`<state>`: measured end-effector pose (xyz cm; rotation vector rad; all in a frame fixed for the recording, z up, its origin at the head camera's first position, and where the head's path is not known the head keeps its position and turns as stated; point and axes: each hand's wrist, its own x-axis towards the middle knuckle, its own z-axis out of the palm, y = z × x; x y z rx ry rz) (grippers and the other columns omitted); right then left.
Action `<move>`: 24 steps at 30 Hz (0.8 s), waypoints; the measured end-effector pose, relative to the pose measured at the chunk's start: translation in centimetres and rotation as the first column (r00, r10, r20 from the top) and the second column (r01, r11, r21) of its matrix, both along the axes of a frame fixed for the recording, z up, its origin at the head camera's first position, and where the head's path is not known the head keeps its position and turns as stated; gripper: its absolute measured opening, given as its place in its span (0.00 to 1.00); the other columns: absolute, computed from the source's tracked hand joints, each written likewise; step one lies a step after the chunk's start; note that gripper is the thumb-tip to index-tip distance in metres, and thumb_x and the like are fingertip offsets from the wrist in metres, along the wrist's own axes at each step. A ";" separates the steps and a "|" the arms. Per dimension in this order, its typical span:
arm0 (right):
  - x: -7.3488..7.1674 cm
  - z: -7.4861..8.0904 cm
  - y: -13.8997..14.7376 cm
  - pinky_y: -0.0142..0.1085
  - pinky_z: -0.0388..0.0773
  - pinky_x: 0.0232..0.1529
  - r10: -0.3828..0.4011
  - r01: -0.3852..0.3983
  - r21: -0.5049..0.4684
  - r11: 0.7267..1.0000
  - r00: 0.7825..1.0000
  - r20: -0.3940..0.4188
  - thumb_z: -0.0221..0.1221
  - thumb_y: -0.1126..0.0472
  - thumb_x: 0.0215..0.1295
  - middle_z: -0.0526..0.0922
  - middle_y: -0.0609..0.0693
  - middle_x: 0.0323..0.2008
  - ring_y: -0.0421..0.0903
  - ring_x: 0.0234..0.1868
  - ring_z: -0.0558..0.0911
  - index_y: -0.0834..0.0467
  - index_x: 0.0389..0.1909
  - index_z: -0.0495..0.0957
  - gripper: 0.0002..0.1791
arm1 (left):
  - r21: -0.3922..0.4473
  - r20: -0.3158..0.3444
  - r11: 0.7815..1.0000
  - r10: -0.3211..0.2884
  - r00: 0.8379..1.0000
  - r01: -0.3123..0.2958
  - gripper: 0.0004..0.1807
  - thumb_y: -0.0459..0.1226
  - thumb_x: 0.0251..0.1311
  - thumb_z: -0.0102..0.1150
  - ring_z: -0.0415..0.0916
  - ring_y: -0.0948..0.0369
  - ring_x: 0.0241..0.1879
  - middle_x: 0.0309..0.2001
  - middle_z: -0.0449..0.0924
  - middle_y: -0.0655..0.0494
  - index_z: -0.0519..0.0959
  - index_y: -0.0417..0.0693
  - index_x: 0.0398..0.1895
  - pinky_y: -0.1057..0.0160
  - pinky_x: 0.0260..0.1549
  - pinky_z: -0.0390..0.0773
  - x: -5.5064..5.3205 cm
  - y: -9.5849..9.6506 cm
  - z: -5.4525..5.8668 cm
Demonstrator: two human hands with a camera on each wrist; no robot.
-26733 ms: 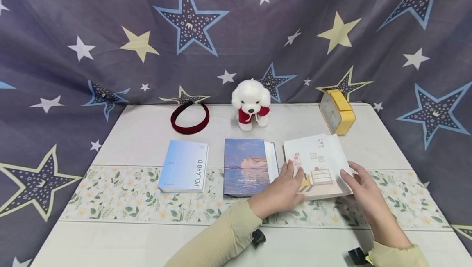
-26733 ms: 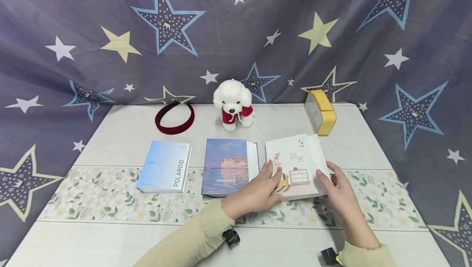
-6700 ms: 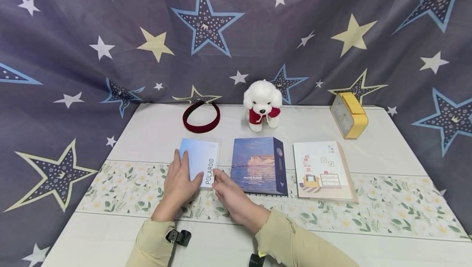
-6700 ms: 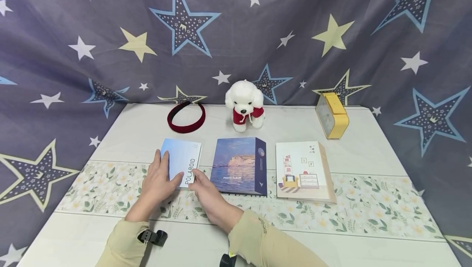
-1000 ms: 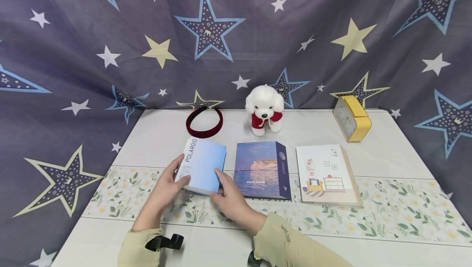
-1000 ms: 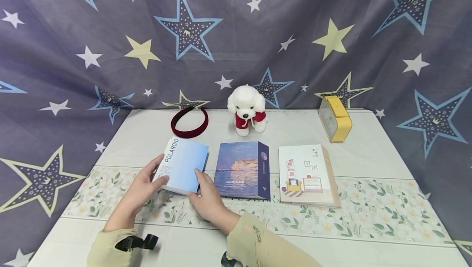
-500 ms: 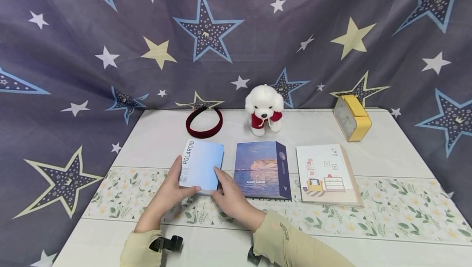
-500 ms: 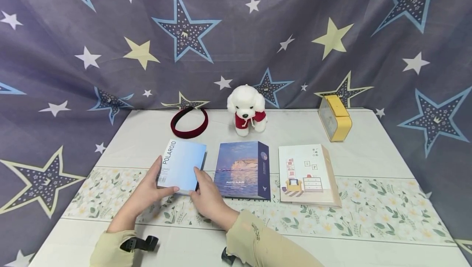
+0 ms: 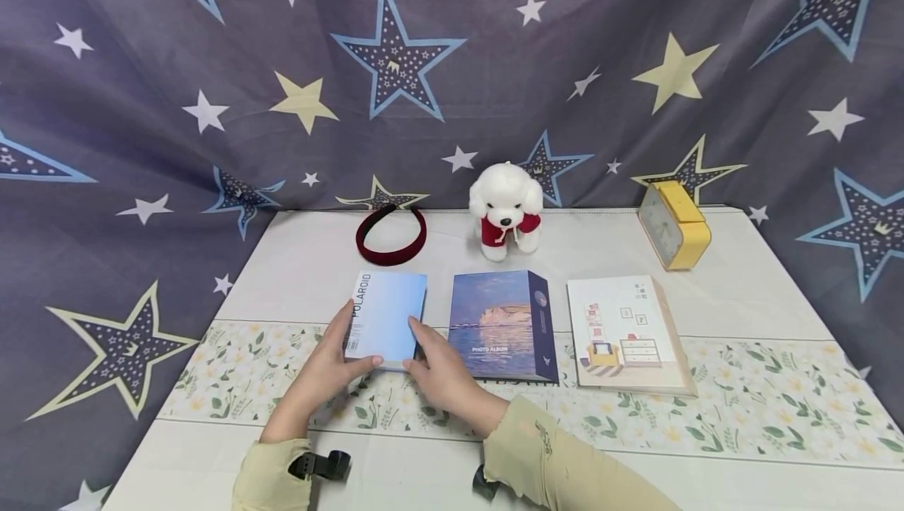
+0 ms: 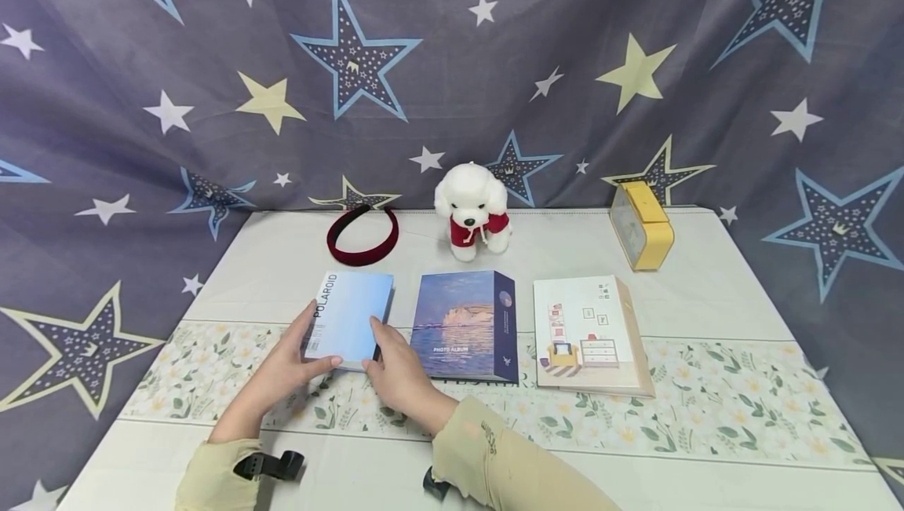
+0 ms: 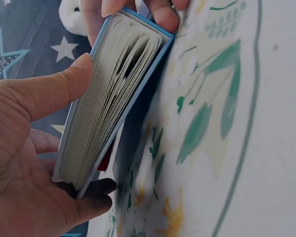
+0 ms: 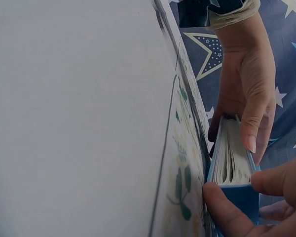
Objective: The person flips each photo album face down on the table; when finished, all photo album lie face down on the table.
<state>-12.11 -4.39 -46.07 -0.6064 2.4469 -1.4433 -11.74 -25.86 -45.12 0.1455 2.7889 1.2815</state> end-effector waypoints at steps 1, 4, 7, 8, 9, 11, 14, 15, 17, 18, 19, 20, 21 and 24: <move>0.0 0.0 0.0 0.49 0.60 0.68 -0.003 0.003 0.001 1.000 1.000 0.001 0.55 0.62 0.72 0.58 0.59 0.73 0.54 0.72 0.60 0.57 0.76 0.52 0.36 | 0.003 0.002 1.000 -0.001 1.000 0.001 0.57 0.39 0.56 0.70 0.37 0.40 0.74 0.77 0.38 0.37 0.38 0.40 0.78 0.38 0.68 0.43 0.0 0.0 -0.1; -0.2 -0.2 -0.1 0.48 0.60 0.68 -0.009 0.009 0.003 1.000 1.000 0.005 0.55 0.61 0.72 0.60 0.58 0.72 0.54 0.71 0.61 0.55 0.76 0.53 0.35 | 0.012 0.020 1.000 0.004 1.000 -0.004 0.57 0.40 0.56 0.69 0.38 0.39 0.74 0.76 0.37 0.36 0.37 0.38 0.77 0.39 0.68 0.43 0.0 0.0 -0.2; -0.3 -0.2 -0.1 0.49 0.62 0.67 -0.013 0.013 0.001 1.000 1.000 0.008 0.55 0.61 0.71 0.61 0.58 0.72 0.54 0.71 0.62 0.54 0.76 0.54 0.35 | 0.014 0.035 1.000 0.013 0.999 -0.013 0.57 0.39 0.57 0.69 0.39 0.39 0.74 0.76 0.38 0.36 0.36 0.38 0.77 0.40 0.69 0.43 0.0 0.0 -0.4; -0.3 -0.2 -0.1 0.49 0.62 0.67 -0.014 0.014 0.001 1.000 1.000 0.009 0.55 0.61 0.71 0.61 0.58 0.72 0.54 0.70 0.63 0.54 0.76 0.54 0.35 | 0.015 0.041 1.000 0.016 0.999 -0.016 0.57 0.39 0.57 0.68 0.39 0.39 0.74 0.76 0.38 0.36 0.37 0.38 0.77 0.40 0.69 0.43 0.1 0.0 -0.4; -0.3 -0.2 -0.1 0.49 0.62 0.67 -0.015 0.015 0.002 1.000 1.000 0.012 0.55 0.61 0.71 0.61 0.58 0.72 0.54 0.70 0.63 0.54 0.76 0.54 0.35 | 0.010 0.044 1.000 0.018 0.999 -0.019 0.56 0.39 0.57 0.68 0.40 0.39 0.74 0.76 0.38 0.36 0.37 0.38 0.77 0.39 0.69 0.44 0.1 0.0 -0.4; -0.3 -0.1 -0.1 0.49 0.62 0.67 -0.015 0.015 0.003 1.000 1.000 0.014 0.55 0.60 0.71 0.61 0.57 0.72 0.54 0.71 0.63 0.53 0.76 0.54 0.35 | 0.001 0.056 1.000 0.025 0.998 -0.025 0.54 0.39 0.58 0.68 0.40 0.39 0.74 0.76 0.39 0.35 0.40 0.39 0.77 0.39 0.68 0.44 0.0 0.0 -0.4; -0.3 -0.1 0.0 0.49 0.61 0.68 -0.012 0.012 0.004 1.000 1.000 0.011 0.55 0.60 0.71 0.61 0.57 0.72 0.54 0.71 0.62 0.53 0.76 0.54 0.35 | -0.006 0.074 1.000 0.028 0.997 -0.027 0.51 0.38 0.59 0.67 0.40 0.38 0.73 0.75 0.41 0.34 0.43 0.38 0.77 0.38 0.68 0.45 0.0 0.0 -0.5; -0.3 -0.1 0.0 0.49 0.61 0.67 -0.010 0.010 0.005 1.000 1.000 0.008 0.55 0.60 0.71 0.61 0.57 0.72 0.54 0.71 0.62 0.54 0.76 0.54 0.35 | -0.012 0.076 1.000 0.027 0.997 -0.026 0.50 0.38 0.59 0.66 0.40 0.38 0.73 0.75 0.42 0.34 0.44 0.38 0.77 0.38 0.68 0.45 0.0 0.0 -0.5; -0.3 -0.2 0.0 0.49 0.64 0.66 -0.004 0.004 0.006 1.000 1.000 0.002 0.55 0.60 0.72 0.61 0.57 0.72 0.53 0.68 0.66 0.54 0.76 0.54 0.35 | -0.018 0.081 1.000 0.022 0.996 -0.020 0.49 0.38 0.60 0.66 0.40 0.38 0.73 0.75 0.42 0.33 0.45 0.37 0.77 0.38 0.68 0.45 0.0 0.0 -0.6; -0.3 -0.2 0.0 0.47 0.67 0.64 0.000 0.001 0.008 1.000 1.000 -0.001 0.55 0.60 0.72 0.62 0.56 0.72 0.51 0.65 0.70 0.53 0.76 0.54 0.35 | -0.027 0.083 0.999 0.018 0.996 -0.016 0.49 0.38 0.60 0.66 0.41 0.37 0.73 0.75 0.42 0.33 0.45 0.37 0.76 0.37 0.68 0.45 0.1 -0.1 -0.6; -0.3 -0.2 0.0 0.46 0.69 0.61 0.002 -0.002 0.010 1.000 1.000 -0.003 0.55 0.60 0.72 0.62 0.56 0.72 0.49 0.61 0.74 0.53 0.76 0.54 0.35 | -0.037 0.084 0.999 0.014 0.996 -0.011 0.48 0.38 0.60 0.65 0.40 0.37 0.73 0.75 0.42 0.32 0.46 0.37 0.76 0.37 0.67 0.45 0.1 -0.1 -0.6; -0.3 -0.2 0.1 0.44 0.71 0.58 0.006 -0.006 0.011 1.000 1.000 -0.004 0.55 0.59 0.72 0.63 0.56 0.71 0.47 0.55 0.76 0.53 0.76 0.53 0.35 | -0.047 0.086 0.999 0.011 0.996 -0.007 0.48 0.38 0.61 0.65 0.40 0.36 0.73 0.75 0.41 0.31 0.46 0.36 0.76 0.37 0.67 0.45 0.1 -0.2 -0.6; -0.3 -0.3 0.1 0.42 0.73 0.53 0.008 -0.008 0.011 1.000 1.000 -0.005 0.55 0.59 0.72 0.64 0.55 0.71 0.44 0.48 0.78 0.53 0.76 0.53 0.35 | -0.058 0.087 0.998 0.007 0.996 -0.002 0.48 0.38 0.61 0.65 0.40 0.36 0.73 0.74 0.41 0.31 0.46 0.36 0.76 0.37 0.67 0.45 0.1 -0.2 -0.6; -0.3 -0.3 0.1 0.36 0.73 0.42 0.017 -0.017 0.004 1.000 1.000 -0.007 0.56 0.59 0.72 0.68 0.55 0.67 0.38 0.34 0.74 0.52 0.76 0.53 0.36 | -0.079 0.091 0.997 -0.001 0.996 0.008 0.46 0.39 0.62 0.63 0.38 0.34 0.72 0.74 0.39 0.29 0.47 0.35 0.76 0.36 0.67 0.44 0.2 -0.3 -0.6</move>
